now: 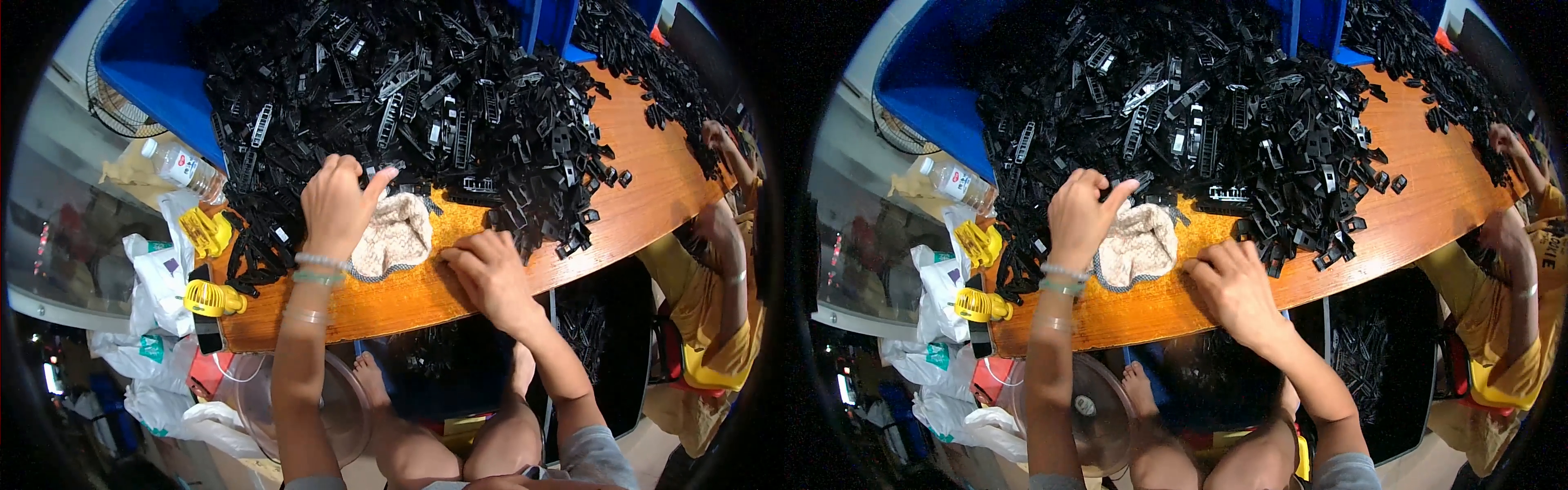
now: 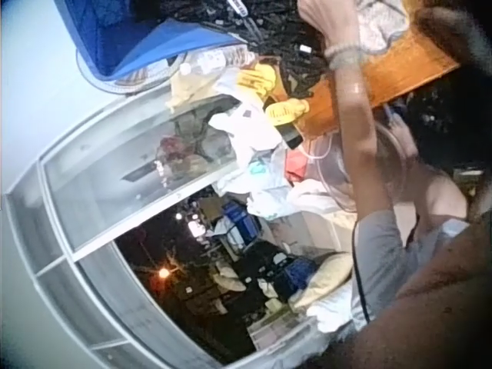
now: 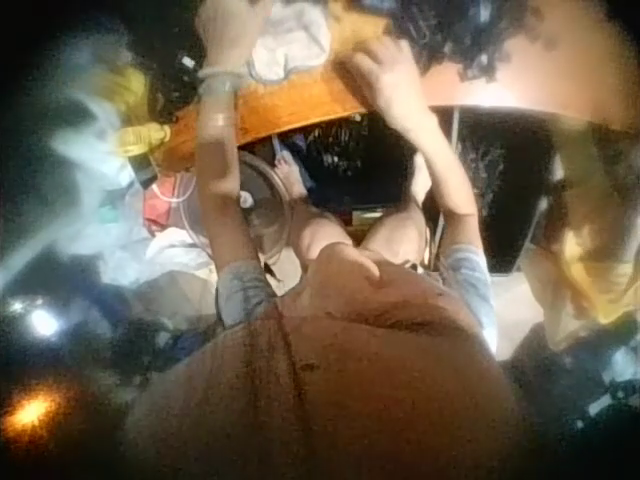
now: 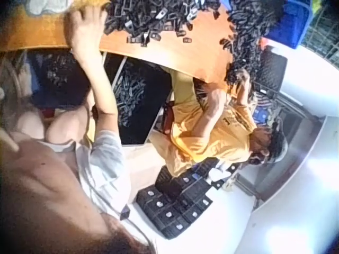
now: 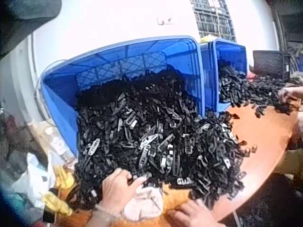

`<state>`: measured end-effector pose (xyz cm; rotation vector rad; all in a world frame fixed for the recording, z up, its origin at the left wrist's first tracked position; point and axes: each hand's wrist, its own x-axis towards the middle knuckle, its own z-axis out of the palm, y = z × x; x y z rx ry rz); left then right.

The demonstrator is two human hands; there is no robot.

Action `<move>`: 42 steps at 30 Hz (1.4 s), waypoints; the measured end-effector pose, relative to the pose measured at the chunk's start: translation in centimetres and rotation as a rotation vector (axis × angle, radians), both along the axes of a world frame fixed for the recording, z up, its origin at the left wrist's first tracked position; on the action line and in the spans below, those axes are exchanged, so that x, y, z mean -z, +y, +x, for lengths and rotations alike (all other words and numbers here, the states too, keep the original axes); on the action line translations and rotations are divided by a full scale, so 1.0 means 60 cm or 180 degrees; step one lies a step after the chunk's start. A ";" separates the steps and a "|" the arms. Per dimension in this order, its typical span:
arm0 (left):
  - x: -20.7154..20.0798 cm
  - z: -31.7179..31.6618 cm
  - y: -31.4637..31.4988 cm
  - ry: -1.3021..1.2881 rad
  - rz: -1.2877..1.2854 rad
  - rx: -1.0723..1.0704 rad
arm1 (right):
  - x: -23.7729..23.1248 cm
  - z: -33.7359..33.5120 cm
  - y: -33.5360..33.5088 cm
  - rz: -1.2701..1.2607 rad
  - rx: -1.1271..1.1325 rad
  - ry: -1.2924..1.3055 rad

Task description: The person assembles black plastic components by picking up plastic parts from a table, snapping smaller plastic pieces onto them by hand, and placing the assembled pieces into a container below.

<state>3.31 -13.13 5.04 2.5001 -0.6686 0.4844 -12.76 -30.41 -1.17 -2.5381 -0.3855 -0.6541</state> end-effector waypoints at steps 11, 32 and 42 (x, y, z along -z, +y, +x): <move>-0.011 -0.030 0.103 0.3481 -0.3372 0.0436 | -0.010 -0.001 0.015 0.0323 0.0072 0.0208; 0.069 -0.245 0.138 0.1250 -0.0979 0.0351 | 0.002 -0.018 -0.004 0.1920 -0.0011 0.0312; 0.087 -0.204 0.088 0.0768 -0.0715 0.1097 | -0.013 -0.011 -0.006 0.1311 -0.0762 0.0689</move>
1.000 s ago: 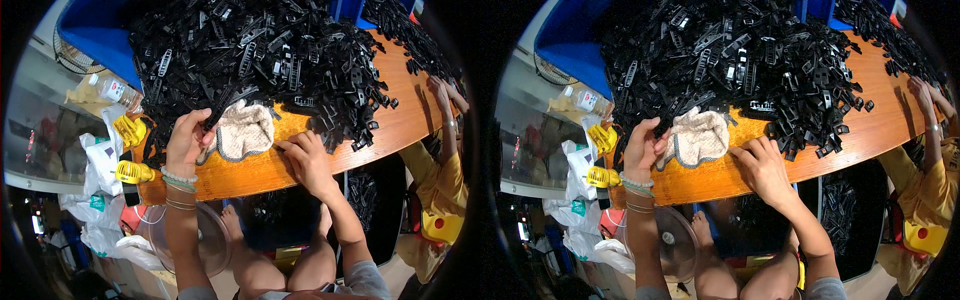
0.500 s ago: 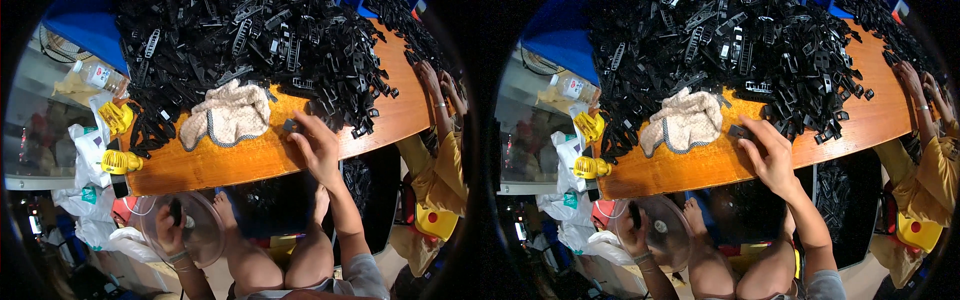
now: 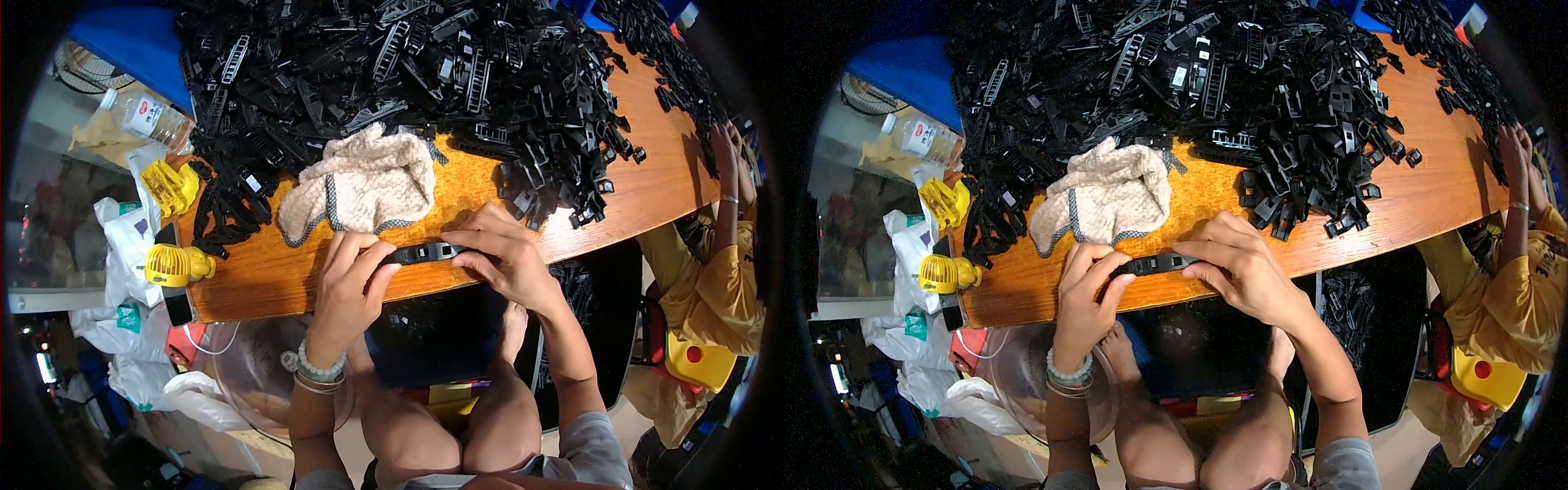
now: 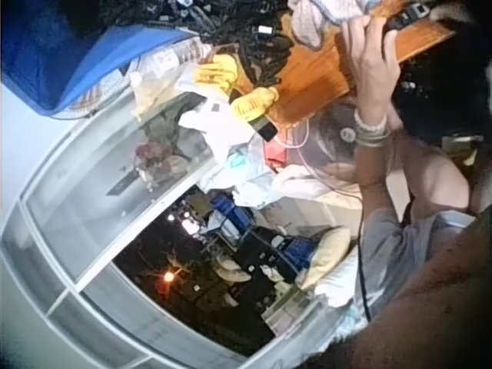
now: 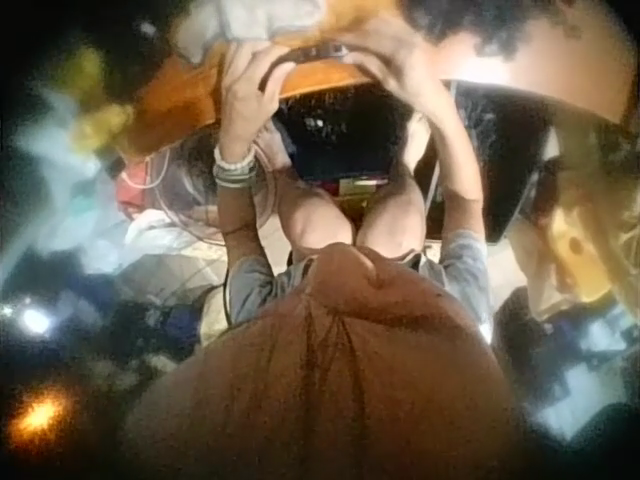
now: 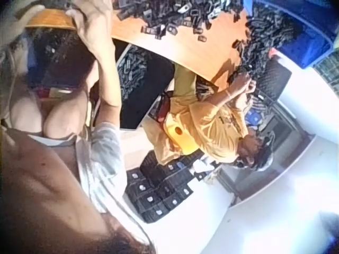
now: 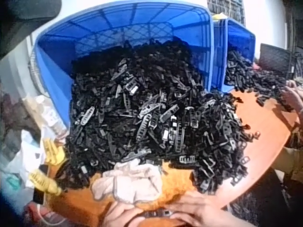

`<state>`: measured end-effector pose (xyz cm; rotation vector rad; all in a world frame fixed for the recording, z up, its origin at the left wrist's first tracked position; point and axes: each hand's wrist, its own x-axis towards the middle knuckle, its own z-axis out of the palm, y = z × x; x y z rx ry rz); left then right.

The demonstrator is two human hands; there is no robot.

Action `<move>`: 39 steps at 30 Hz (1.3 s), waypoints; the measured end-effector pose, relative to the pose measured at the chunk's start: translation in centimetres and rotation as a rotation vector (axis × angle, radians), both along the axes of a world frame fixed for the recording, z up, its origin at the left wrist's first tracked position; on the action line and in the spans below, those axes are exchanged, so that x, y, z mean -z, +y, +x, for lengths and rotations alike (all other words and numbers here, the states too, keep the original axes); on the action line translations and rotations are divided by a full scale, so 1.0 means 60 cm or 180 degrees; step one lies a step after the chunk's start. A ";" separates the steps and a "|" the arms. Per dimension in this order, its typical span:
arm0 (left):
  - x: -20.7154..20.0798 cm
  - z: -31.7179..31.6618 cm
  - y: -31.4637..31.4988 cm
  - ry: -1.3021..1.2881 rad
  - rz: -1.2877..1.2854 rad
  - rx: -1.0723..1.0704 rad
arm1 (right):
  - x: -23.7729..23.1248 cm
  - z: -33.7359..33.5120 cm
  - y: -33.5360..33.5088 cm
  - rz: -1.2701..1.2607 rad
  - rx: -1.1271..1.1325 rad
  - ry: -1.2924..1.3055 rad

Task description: The person assembles black plastic components by picking up plastic parts from a table, snapping smaller plastic pieces onto them by hand, and placing the assembled pieces into a container below.

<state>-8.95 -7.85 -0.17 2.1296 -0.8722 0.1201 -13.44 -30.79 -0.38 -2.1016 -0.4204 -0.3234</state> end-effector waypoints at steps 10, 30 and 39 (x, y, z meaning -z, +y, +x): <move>0.001 0.008 -0.011 -0.0077 -0.0180 0.0210 | 0.005 -0.004 0.028 -0.0255 0.0202 0.0052; -0.051 0.231 -0.092 -0.0521 0.0333 -0.0690 | -0.020 0.044 -0.018 -0.1707 0.1529 -0.0758; -0.072 0.167 -0.037 0.2723 -0.2280 0.0447 | -0.032 0.138 0.015 -0.2662 0.1571 -0.0625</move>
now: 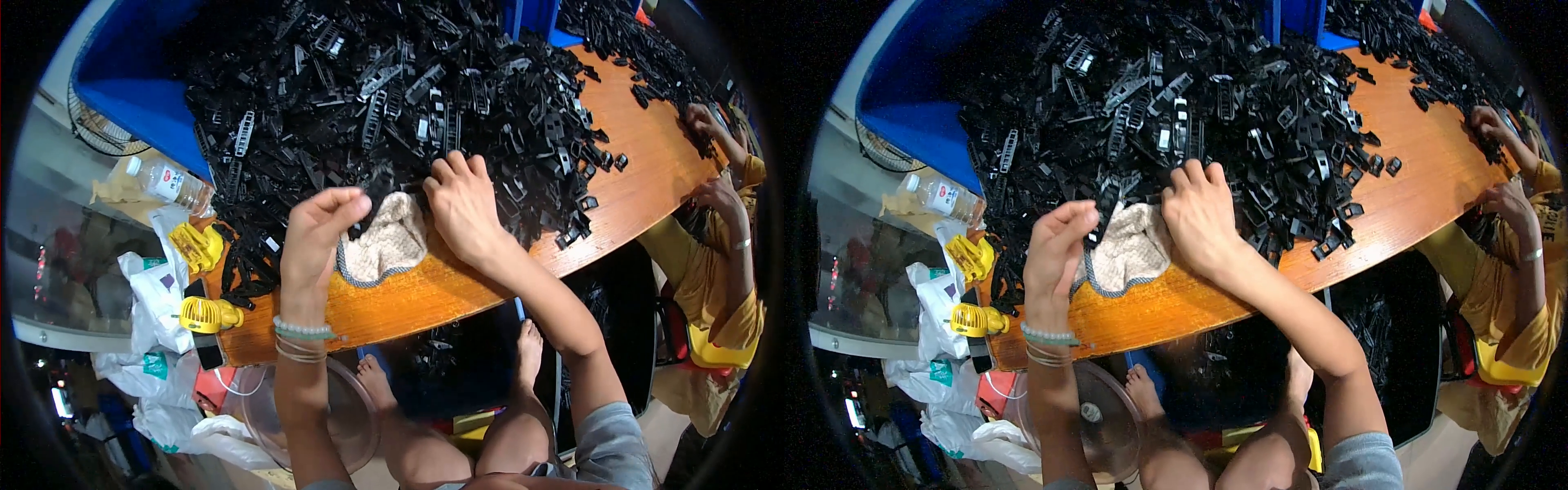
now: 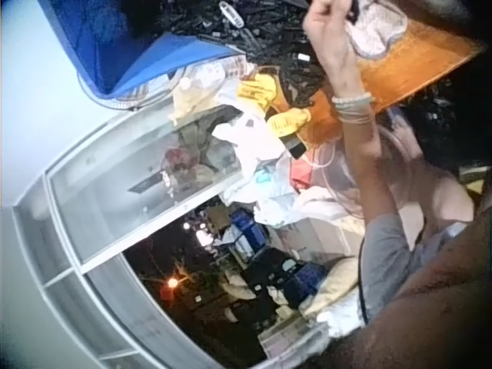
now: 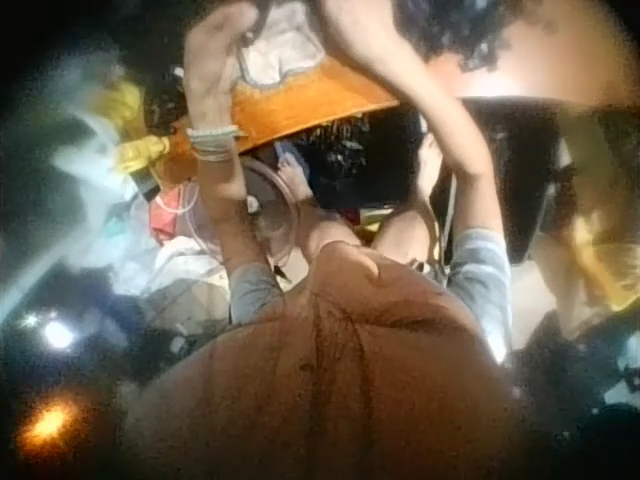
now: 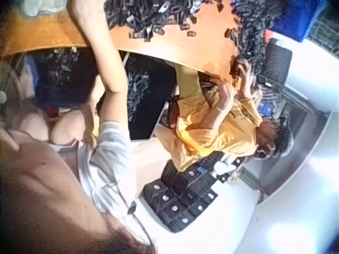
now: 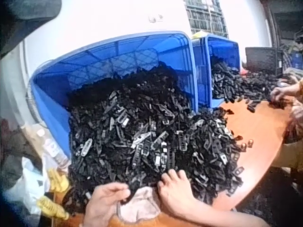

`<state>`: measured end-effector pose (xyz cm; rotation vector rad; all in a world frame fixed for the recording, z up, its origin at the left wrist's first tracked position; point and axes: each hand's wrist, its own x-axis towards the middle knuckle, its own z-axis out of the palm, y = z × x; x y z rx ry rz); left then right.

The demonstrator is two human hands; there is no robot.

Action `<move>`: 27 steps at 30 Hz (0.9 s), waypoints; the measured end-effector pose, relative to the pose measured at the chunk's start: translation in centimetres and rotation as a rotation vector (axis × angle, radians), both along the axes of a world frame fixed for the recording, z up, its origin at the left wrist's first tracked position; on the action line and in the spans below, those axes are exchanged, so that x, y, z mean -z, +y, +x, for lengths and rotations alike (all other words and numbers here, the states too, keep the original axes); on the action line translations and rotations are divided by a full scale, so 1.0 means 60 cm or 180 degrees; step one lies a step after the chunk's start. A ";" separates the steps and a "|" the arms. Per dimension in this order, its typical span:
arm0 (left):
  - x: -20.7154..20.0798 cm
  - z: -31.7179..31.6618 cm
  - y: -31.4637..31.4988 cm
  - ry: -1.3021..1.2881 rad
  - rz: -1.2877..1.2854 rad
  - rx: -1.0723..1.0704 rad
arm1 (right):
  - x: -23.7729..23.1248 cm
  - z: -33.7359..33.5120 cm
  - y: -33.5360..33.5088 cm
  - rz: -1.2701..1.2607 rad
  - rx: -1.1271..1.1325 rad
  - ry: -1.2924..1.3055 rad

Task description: The person assembles black plastic components by picking up plastic parts from a table, snapping smaller plastic pieces onto them by hand, and placing the assembled pieces into a container below.

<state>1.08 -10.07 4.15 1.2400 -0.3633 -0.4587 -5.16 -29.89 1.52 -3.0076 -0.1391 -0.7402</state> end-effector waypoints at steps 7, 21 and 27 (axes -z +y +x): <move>0.039 -0.137 0.031 -0.0864 0.0961 -0.0040 | -0.013 -0.028 -0.001 0.1133 -0.0406 -0.0458; 0.075 -0.186 0.041 -0.2473 0.2124 -0.0896 | 0.017 -0.171 -0.001 0.2166 -0.0392 0.0511; 0.074 -0.184 0.038 -0.2424 0.2058 -0.0814 | 0.005 -0.166 0.004 0.2987 -0.0991 0.1002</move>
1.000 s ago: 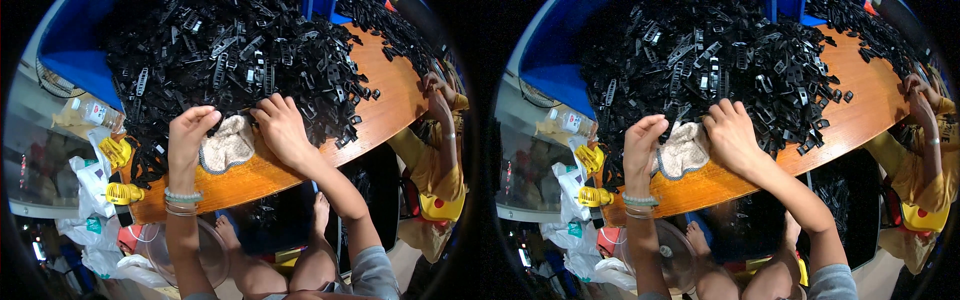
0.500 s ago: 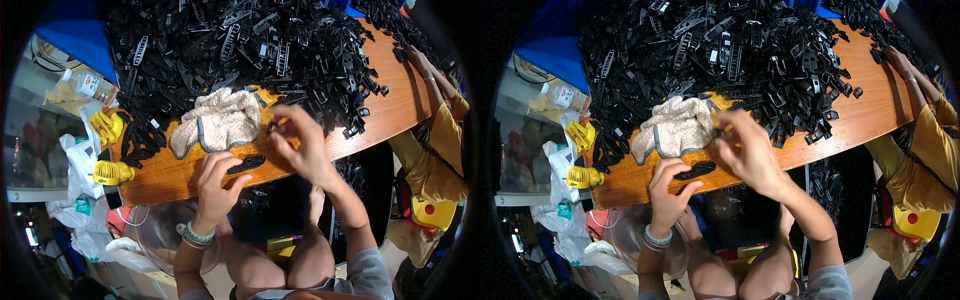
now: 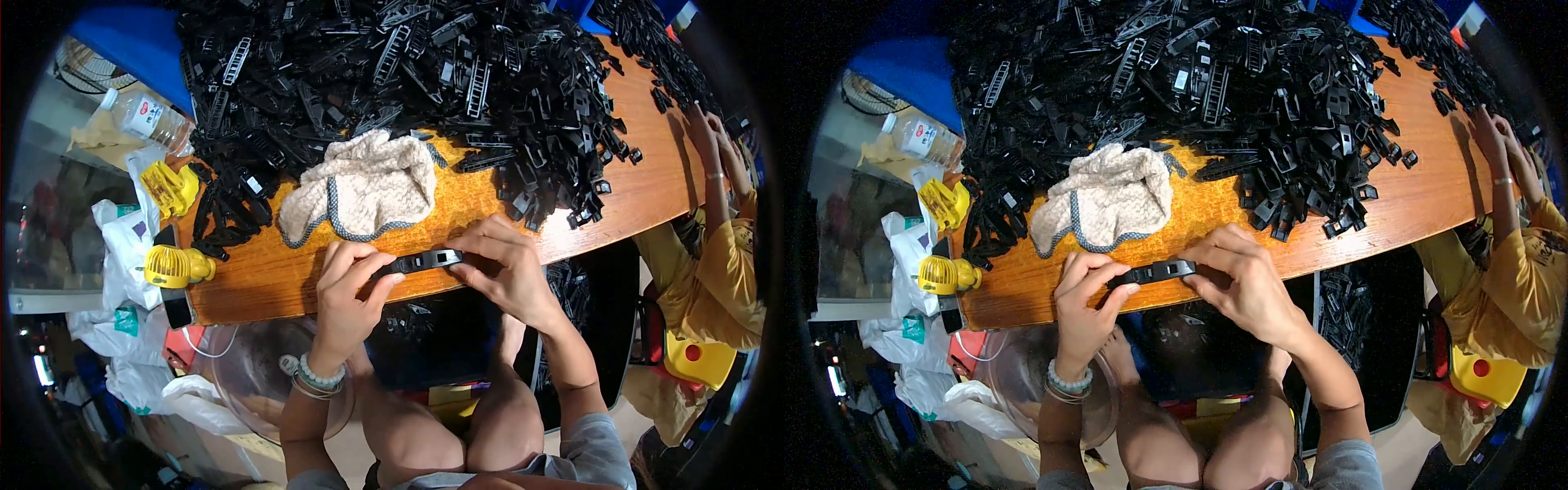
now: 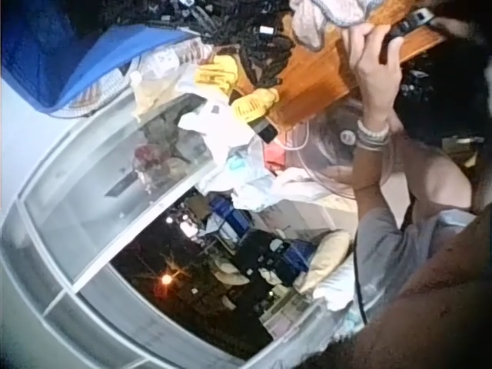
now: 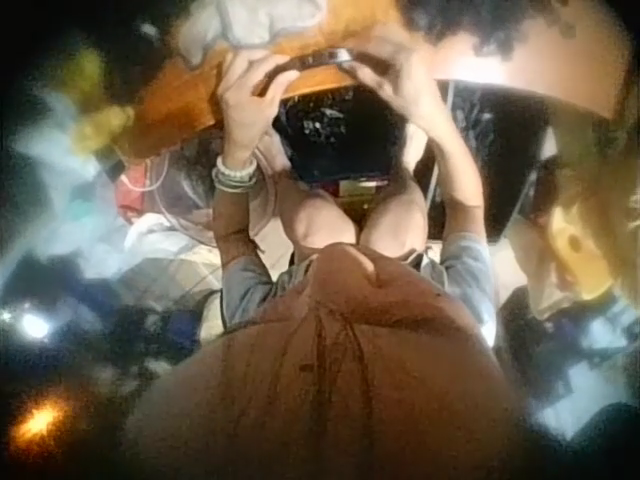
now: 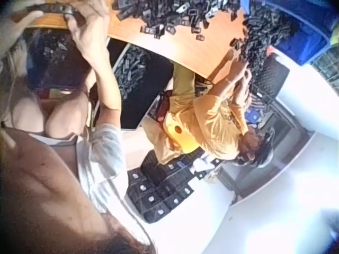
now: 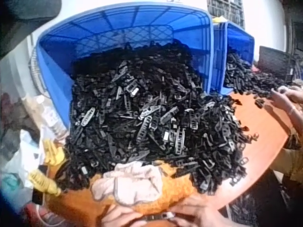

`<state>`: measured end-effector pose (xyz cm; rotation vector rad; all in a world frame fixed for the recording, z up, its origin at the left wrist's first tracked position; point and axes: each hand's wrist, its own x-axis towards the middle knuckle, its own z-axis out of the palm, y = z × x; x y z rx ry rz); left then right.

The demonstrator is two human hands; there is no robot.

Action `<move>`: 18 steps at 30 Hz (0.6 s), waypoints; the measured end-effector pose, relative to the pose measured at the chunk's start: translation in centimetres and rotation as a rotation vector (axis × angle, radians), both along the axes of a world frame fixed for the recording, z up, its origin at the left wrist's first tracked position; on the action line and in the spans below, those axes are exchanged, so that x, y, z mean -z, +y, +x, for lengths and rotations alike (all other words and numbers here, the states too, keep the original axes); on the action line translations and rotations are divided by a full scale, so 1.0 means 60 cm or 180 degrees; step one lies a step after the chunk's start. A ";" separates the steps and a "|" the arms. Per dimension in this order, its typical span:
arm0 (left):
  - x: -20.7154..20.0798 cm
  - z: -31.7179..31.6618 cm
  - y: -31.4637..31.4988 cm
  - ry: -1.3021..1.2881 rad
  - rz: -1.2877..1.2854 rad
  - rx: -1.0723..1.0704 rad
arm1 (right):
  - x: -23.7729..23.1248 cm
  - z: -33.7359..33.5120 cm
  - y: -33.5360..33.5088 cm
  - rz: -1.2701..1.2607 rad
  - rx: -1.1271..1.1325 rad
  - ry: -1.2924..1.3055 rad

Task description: The person assembles black plastic components by picking up plastic parts from a table, snapping smaller plastic pieces onto them by hand, and placing the assembled pieces into a container below.

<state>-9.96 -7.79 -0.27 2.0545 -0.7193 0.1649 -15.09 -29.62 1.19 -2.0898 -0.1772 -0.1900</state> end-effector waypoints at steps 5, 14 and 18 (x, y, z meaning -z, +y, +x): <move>-0.002 0.011 0.000 -0.0051 0.0066 0.0165 | -0.006 0.018 -0.007 -0.0443 -0.0316 -0.0100; -0.014 0.016 -0.001 -0.0039 0.0258 0.0731 | 0.007 -0.004 -0.006 -0.0690 -0.0349 -0.0346; -0.042 0.030 -0.010 -0.0046 0.0012 0.0717 | -0.008 -0.023 -0.035 -0.0756 -0.0383 -0.0442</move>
